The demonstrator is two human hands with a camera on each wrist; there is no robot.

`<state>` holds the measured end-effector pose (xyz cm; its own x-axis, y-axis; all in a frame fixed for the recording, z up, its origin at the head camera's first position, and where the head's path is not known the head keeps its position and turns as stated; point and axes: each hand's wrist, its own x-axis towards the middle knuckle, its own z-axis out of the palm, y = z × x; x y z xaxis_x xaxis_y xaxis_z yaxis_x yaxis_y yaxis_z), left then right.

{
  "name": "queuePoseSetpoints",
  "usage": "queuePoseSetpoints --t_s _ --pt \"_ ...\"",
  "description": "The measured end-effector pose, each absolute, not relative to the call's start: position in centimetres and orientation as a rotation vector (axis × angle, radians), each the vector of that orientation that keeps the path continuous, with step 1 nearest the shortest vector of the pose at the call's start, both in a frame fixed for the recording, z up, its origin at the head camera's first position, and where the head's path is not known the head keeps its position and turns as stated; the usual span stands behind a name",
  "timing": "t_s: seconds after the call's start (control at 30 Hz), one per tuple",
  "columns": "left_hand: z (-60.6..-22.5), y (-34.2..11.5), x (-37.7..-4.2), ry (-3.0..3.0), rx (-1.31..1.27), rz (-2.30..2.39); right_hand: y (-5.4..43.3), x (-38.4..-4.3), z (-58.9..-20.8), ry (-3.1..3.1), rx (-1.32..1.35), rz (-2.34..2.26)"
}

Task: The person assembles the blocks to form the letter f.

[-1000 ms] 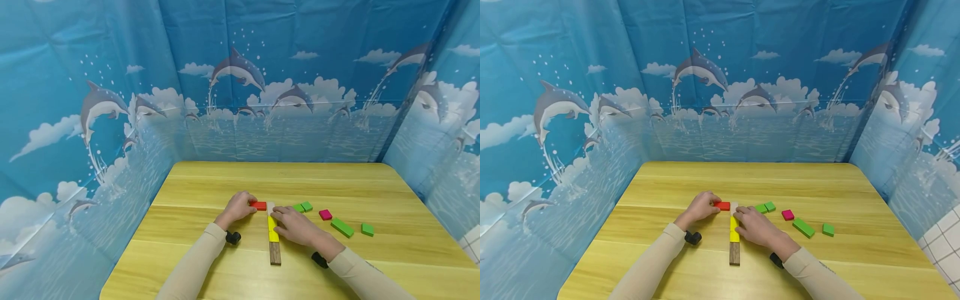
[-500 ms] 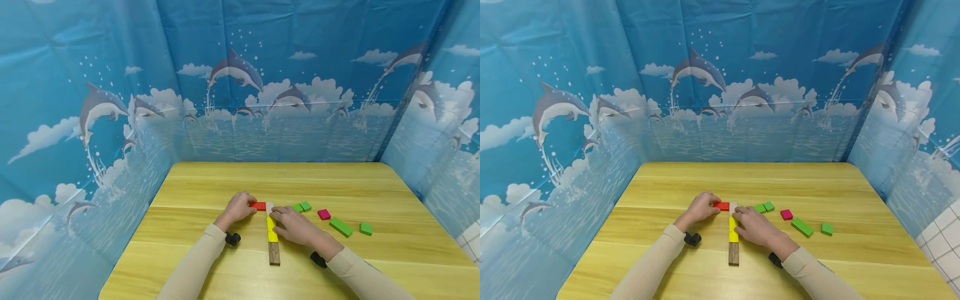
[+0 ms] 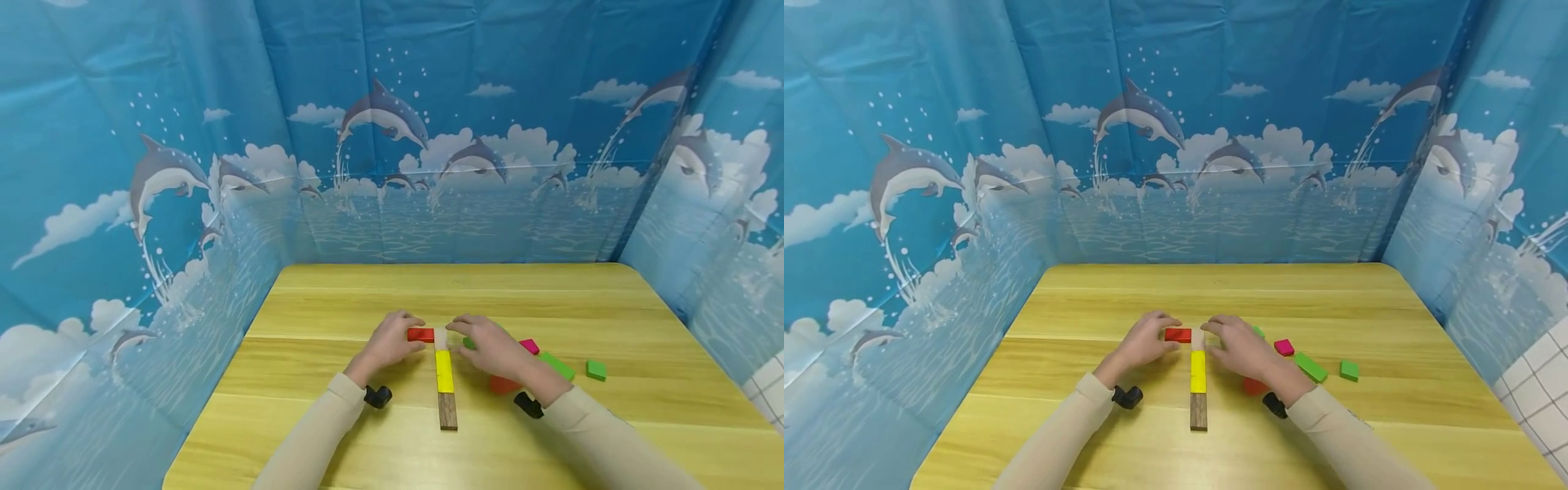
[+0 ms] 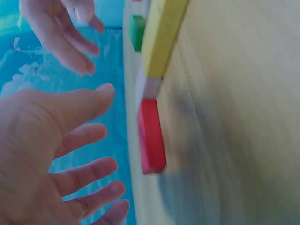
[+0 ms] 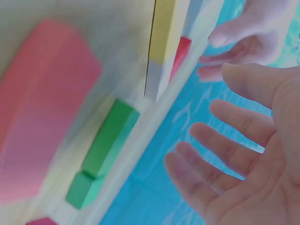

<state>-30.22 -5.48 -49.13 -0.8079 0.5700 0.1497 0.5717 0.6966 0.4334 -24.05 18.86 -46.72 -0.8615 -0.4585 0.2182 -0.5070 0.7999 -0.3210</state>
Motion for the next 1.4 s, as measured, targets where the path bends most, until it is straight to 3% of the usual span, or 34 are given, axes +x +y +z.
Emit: queuePoseSetpoints --t_s 0.4,1.4 --pt "-49.2 -4.5 -26.3 -2.969 -1.204 -0.530 22.9 -25.9 -48.0 -2.877 0.718 0.618" --pt "-50.4 -4.3 -25.1 -3.022 -1.225 -0.376 24.3 -27.1 -50.5 -2.871 0.778 0.399"
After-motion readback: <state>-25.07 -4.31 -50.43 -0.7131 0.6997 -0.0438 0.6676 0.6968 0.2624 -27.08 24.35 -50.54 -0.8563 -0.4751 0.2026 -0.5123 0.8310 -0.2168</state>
